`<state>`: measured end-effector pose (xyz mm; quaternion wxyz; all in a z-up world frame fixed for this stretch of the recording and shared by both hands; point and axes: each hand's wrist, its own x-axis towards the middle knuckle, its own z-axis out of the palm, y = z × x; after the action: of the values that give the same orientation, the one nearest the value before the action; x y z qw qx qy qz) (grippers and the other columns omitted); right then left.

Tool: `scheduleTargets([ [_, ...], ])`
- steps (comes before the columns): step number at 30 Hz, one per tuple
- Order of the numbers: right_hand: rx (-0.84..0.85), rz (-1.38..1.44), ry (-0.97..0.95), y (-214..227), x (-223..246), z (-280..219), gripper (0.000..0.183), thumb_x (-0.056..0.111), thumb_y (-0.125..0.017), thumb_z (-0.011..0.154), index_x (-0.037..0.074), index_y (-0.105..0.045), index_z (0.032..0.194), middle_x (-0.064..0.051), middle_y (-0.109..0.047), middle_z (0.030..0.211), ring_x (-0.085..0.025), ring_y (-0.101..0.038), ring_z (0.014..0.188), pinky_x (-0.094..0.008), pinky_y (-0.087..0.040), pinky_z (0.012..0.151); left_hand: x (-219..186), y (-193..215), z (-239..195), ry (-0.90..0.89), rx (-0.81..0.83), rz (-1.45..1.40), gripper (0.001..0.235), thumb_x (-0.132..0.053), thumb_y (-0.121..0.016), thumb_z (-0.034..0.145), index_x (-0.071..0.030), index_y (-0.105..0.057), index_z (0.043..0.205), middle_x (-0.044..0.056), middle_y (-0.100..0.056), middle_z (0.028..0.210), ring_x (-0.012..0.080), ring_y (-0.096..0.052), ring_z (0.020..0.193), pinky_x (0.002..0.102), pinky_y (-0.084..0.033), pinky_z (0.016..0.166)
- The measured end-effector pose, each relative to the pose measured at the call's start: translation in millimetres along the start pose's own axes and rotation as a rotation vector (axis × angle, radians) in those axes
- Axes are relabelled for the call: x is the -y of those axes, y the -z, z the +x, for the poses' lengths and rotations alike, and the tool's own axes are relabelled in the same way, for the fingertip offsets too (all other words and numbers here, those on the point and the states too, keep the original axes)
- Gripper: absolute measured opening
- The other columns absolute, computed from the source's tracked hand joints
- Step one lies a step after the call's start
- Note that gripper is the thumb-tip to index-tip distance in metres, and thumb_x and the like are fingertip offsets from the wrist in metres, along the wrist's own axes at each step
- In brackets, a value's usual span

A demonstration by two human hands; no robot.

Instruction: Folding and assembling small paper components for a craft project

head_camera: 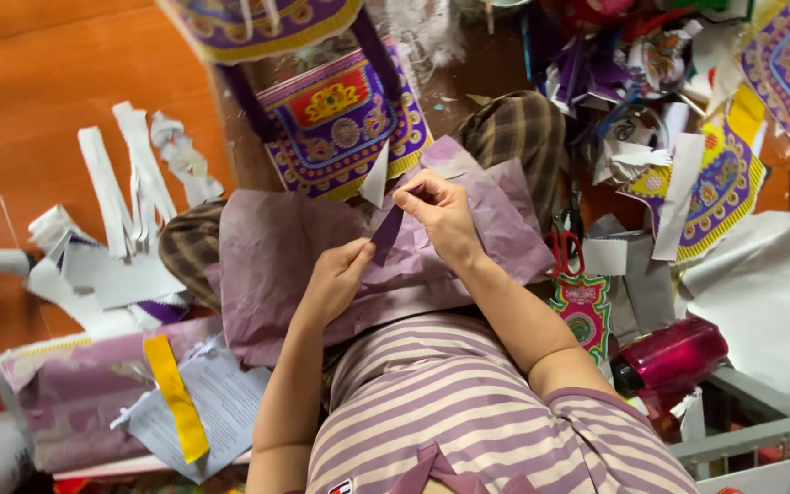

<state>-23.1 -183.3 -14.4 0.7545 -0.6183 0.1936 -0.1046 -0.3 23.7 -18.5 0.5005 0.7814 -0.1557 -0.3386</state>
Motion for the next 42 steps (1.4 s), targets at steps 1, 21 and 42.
scheduleTargets([
  [1,-0.011,0.000,0.004,2.9,5.6,2.3,0.005,0.004,-0.079,0.090,0.004,-0.075,0.087,-0.002,-0.057,0.075,-0.005,-0.050,0.068,-0.018,-0.042,0.062,-0.9,1.9,-1.7,-0.005,0.010,0.003,0.026,-0.023,-0.055,0.104,-0.010,-0.074,0.092,0.012,-0.075,0.083,0.0179,-0.070,0.082,0.041,-0.054,0.075],
  [21,0.192,-0.420,0.041,16.4,37.8,11.5,0.022,-0.001,-0.066,0.090,0.012,-0.075,0.105,-0.010,-0.074,0.090,-0.026,-0.071,0.089,-0.037,-0.054,0.086,-19.1,-24.1,66.8,-0.127,-0.459,-0.490,0.010,0.001,-0.073,0.094,-0.001,-0.077,0.103,0.010,-0.071,0.104,0.0176,-0.065,0.107,0.035,-0.053,0.094],
  [42,-0.542,-1.461,0.213,300.3,-16.0,151.2,0.017,0.007,-0.078,0.100,0.004,-0.069,0.114,-0.016,-0.060,0.113,-0.029,-0.066,0.097,-0.042,-0.060,0.077,111.8,-57.2,206.0,0.270,-0.051,0.666,0.062,-0.053,-0.073,0.085,0.002,-0.063,0.111,0.018,-0.065,0.103,0.0345,-0.066,0.083,0.045,-0.056,0.063],
])
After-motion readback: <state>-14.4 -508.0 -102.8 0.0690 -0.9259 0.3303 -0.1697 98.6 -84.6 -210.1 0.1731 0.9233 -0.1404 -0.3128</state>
